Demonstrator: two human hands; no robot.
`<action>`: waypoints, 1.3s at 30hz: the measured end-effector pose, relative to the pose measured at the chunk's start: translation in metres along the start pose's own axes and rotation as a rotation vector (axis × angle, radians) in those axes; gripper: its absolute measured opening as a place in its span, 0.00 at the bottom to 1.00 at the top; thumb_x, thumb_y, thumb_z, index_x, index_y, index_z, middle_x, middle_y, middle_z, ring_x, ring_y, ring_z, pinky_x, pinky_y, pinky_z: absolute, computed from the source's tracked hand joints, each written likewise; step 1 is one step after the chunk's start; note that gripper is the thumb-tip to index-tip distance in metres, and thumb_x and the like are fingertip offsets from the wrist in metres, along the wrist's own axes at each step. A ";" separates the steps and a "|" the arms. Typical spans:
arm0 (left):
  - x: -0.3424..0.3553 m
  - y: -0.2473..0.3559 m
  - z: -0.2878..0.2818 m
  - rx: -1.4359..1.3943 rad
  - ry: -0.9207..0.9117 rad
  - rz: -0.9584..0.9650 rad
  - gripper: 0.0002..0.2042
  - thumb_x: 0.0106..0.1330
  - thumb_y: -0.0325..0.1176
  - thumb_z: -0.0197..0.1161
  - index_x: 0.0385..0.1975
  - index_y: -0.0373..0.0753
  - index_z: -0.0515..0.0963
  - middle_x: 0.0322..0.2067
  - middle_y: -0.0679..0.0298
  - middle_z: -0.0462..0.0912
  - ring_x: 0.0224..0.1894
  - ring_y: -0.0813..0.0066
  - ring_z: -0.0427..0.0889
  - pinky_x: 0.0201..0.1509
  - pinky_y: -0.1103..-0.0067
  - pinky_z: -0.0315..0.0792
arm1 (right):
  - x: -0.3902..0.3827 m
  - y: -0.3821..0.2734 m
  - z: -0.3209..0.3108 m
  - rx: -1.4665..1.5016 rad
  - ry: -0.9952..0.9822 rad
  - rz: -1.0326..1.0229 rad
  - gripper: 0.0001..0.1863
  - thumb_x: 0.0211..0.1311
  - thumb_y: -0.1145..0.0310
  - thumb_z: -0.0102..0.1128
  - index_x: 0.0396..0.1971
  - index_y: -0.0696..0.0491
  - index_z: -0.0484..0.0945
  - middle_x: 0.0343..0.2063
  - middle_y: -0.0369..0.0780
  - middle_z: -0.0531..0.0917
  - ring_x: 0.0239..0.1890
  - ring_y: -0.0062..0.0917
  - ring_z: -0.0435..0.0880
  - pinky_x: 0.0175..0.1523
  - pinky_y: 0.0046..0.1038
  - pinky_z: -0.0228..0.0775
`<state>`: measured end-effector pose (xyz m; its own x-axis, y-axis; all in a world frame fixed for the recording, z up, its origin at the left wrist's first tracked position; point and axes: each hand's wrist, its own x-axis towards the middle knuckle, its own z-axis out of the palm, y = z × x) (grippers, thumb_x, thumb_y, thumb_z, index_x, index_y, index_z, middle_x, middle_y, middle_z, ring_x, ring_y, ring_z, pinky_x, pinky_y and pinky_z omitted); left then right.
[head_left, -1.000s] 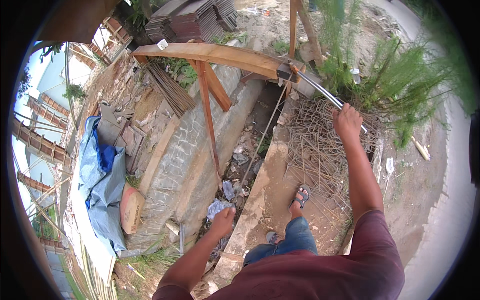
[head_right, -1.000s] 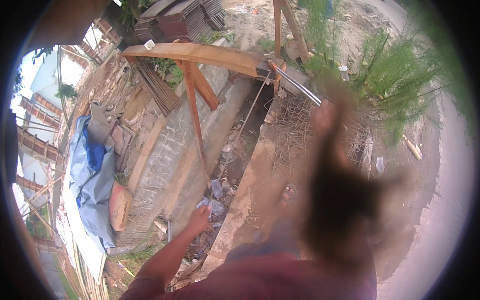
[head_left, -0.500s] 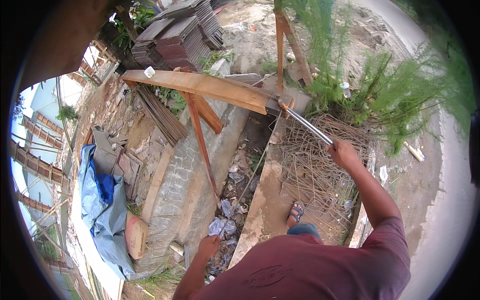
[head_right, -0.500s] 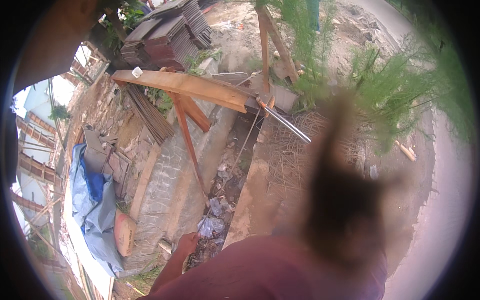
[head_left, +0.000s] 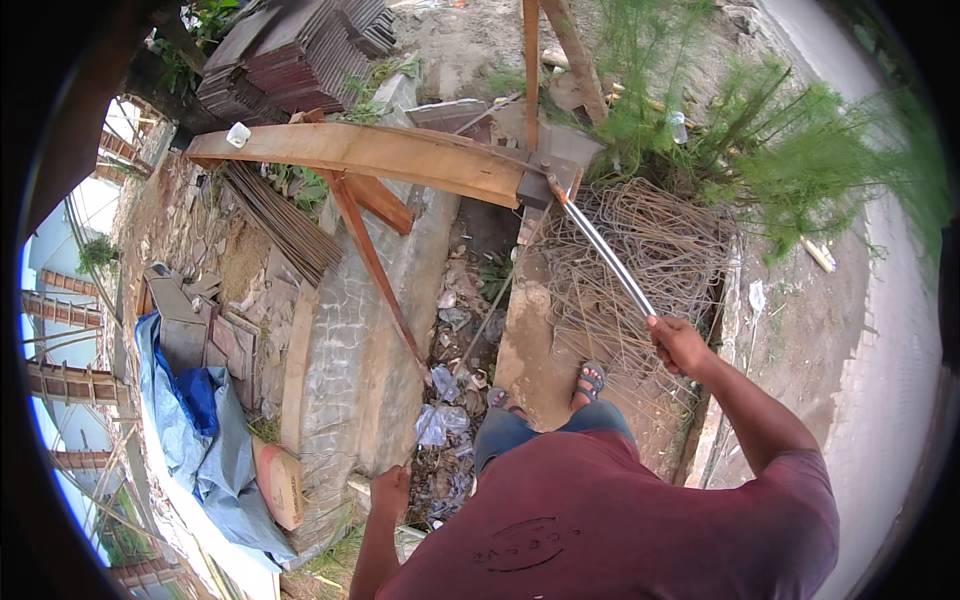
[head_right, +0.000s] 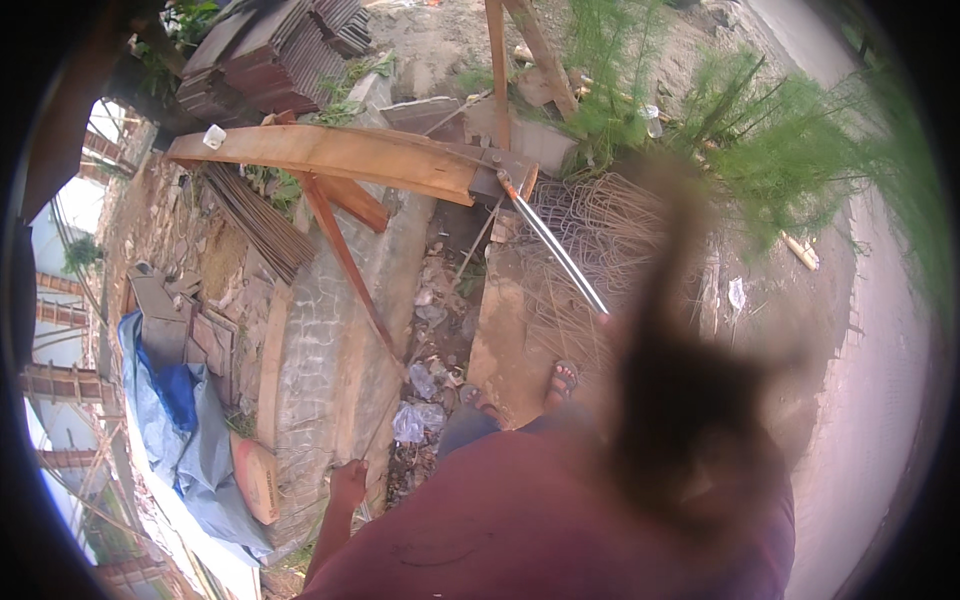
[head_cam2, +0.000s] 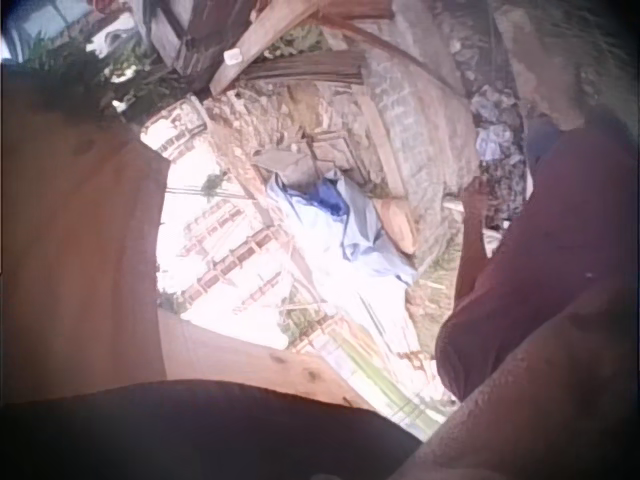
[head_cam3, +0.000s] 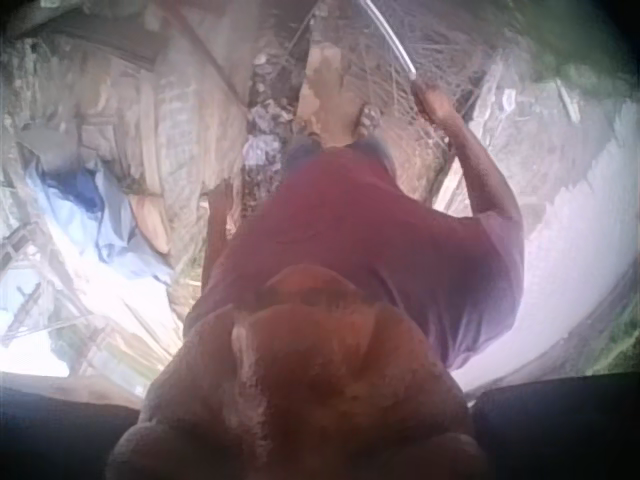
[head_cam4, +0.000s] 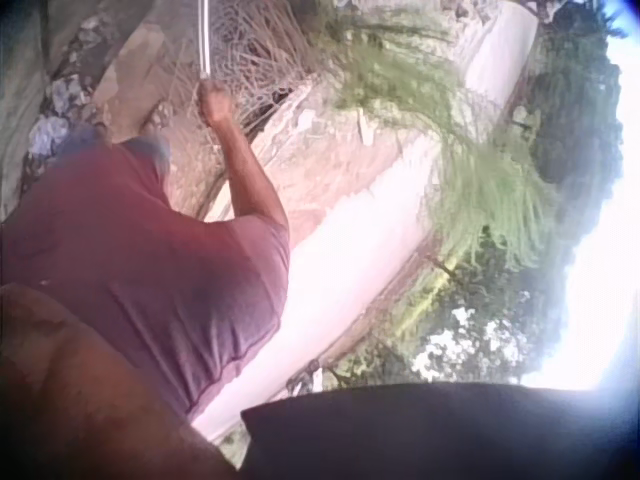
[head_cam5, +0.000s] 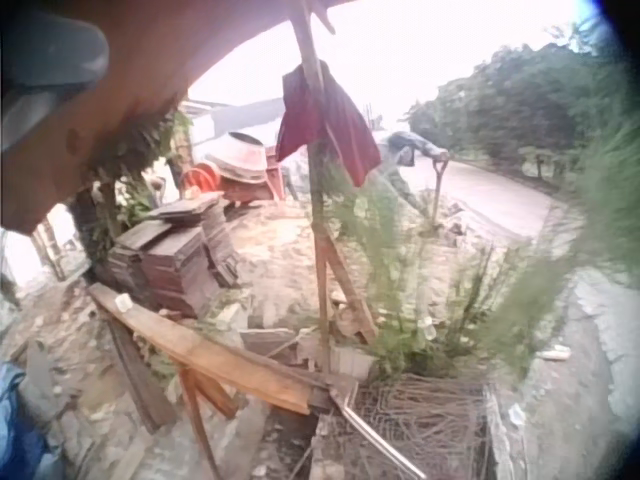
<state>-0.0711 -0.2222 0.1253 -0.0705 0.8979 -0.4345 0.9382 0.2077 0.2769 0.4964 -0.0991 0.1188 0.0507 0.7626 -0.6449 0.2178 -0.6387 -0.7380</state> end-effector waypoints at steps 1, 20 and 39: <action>0.015 -0.023 -0.005 -0.032 0.080 -0.019 0.15 0.65 0.40 0.56 0.22 0.35 0.71 0.17 0.48 0.74 0.23 0.43 0.73 0.26 0.62 0.67 | 0.007 0.027 0.043 -0.028 0.097 -0.096 0.24 0.67 0.47 0.46 0.21 0.52 0.65 0.08 0.33 0.65 0.06 0.18 0.59 0.11 0.23 0.52; 0.171 0.181 -0.031 -0.494 -0.011 0.326 0.16 0.64 0.44 0.58 0.35 0.34 0.77 0.21 0.63 0.77 0.24 0.76 0.75 0.29 0.77 0.68 | 0.018 -0.036 0.017 0.093 0.015 -0.149 0.19 0.66 0.54 0.51 0.25 0.55 0.70 0.13 0.36 0.70 0.12 0.21 0.68 0.19 0.27 0.60; 0.076 0.183 -0.087 -0.752 0.519 0.297 0.20 0.68 0.46 0.55 0.20 0.35 0.70 0.12 0.72 0.64 0.15 0.86 0.61 0.19 0.84 0.54 | 0.035 -0.175 -0.067 -0.144 0.829 -1.236 0.13 0.58 0.64 0.63 0.27 0.57 0.70 0.19 0.39 0.73 0.25 0.27 0.72 0.33 0.28 0.64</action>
<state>0.0660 -0.0818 0.2175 -0.1757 0.9764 0.1254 0.4916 -0.0233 0.8705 0.5257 0.0461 0.2388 0.2815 0.6715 0.6855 0.6242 0.4144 -0.6623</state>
